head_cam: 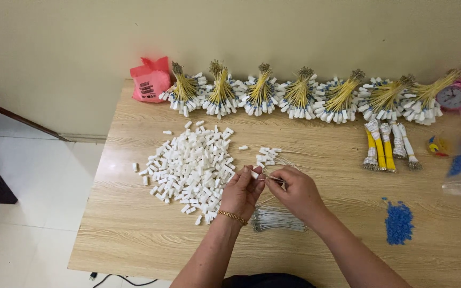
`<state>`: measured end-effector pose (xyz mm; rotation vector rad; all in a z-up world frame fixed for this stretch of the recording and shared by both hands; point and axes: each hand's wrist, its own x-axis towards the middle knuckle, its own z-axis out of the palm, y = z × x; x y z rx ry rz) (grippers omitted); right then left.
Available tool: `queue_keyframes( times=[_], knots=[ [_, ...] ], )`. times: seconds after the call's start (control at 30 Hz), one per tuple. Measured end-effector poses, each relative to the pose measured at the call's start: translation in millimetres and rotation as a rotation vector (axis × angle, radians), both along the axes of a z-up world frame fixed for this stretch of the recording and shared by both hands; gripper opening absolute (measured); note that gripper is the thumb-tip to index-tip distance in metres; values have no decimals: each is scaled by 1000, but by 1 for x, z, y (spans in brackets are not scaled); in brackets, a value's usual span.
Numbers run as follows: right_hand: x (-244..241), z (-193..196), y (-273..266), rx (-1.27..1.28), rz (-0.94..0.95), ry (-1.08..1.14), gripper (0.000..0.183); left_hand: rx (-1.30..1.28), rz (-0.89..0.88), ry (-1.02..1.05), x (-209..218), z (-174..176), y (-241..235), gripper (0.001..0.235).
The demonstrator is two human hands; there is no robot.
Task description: Assembling small white insulators onto thin metal wires at a workbench.
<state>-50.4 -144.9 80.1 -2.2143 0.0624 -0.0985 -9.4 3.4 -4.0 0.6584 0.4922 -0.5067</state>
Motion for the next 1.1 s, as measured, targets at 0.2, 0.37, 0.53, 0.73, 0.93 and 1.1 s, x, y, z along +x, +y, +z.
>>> queue_keyframes(
  times=[0.2, 0.37, 0.53, 0.73, 0.93, 1.1],
  knots=[
    [1, 1, -1, -21, 23, -40, 8, 49, -17, 38, 0, -3, 1, 25],
    [-3, 3, 2, -103, 12, -102, 7, 80, -26, 60, -2, 10, -1, 28],
    [-2, 3, 3, -161, 31, -123, 7, 92, -25, 72, -1, -19, -4, 30],
    [-1, -5, 0, -171, 60, -111, 5, 196, -38, 79, -7, 10, -5, 37],
    [3, -11, -3, -129, 95, -48, 6, 268, -61, 66, -4, 10, -4, 41],
    [3, -14, -3, -17, 113, 25, 11, 280, -57, 88, -2, 16, -8, 40]
  ],
)
